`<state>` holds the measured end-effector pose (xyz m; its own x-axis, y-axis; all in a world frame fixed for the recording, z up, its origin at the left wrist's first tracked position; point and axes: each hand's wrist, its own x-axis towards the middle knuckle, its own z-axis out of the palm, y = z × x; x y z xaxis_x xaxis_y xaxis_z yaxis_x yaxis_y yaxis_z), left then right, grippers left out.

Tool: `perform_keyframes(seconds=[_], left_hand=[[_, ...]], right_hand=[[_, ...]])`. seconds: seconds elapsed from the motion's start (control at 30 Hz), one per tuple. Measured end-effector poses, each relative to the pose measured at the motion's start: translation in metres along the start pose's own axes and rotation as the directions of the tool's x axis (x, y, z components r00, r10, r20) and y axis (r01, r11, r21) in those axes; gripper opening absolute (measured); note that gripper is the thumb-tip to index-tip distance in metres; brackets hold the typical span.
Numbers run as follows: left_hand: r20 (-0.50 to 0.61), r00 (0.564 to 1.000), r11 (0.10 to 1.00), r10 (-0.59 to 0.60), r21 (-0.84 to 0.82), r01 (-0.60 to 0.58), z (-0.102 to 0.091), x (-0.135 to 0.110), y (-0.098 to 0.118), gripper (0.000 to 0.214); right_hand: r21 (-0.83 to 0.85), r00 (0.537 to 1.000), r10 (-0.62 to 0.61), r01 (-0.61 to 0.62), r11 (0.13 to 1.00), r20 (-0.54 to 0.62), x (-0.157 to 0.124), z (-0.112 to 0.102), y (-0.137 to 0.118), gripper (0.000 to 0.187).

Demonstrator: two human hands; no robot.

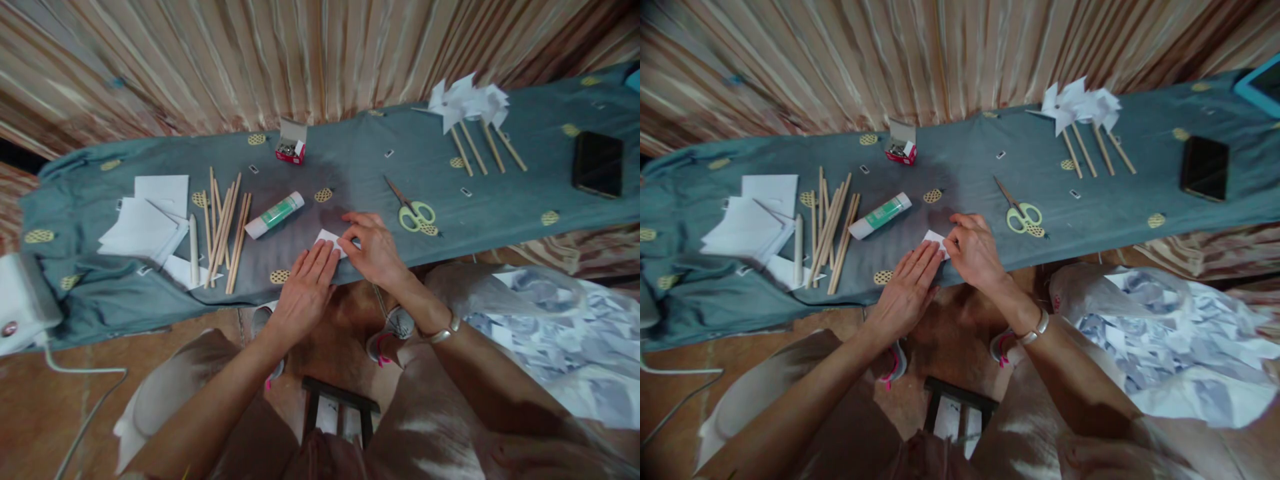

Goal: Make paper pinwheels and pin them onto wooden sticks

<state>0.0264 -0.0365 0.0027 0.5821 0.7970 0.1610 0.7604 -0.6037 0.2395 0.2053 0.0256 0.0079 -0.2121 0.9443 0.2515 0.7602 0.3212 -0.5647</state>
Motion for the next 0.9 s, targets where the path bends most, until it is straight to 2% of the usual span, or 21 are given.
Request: perform_keyframes(seconds=[0.4,0.7,0.9], left_hand=[[0.011,1.0,1.0,-0.001,-0.03,0.001,0.001,-0.001,-0.001,0.055],[0.018,1.0,1.0,-0.001,-0.003,0.001,0.002,0.0,-0.001,0.055],[0.029,1.0,1.0,-0.004,0.003,0.004,0.003,-0.001,-0.001,0.055]], right_hand=[[-0.043,1.0,0.011,-0.011,0.999,0.008,0.0,0.001,-0.007,0.02],[-0.041,0.999,0.034,-0.034,0.999,0.009,-0.014,-0.001,-0.011,0.014],[-0.018,0.999,0.035,-0.035,0.999,-0.028,-0.027,0.004,-0.007,0.025]])
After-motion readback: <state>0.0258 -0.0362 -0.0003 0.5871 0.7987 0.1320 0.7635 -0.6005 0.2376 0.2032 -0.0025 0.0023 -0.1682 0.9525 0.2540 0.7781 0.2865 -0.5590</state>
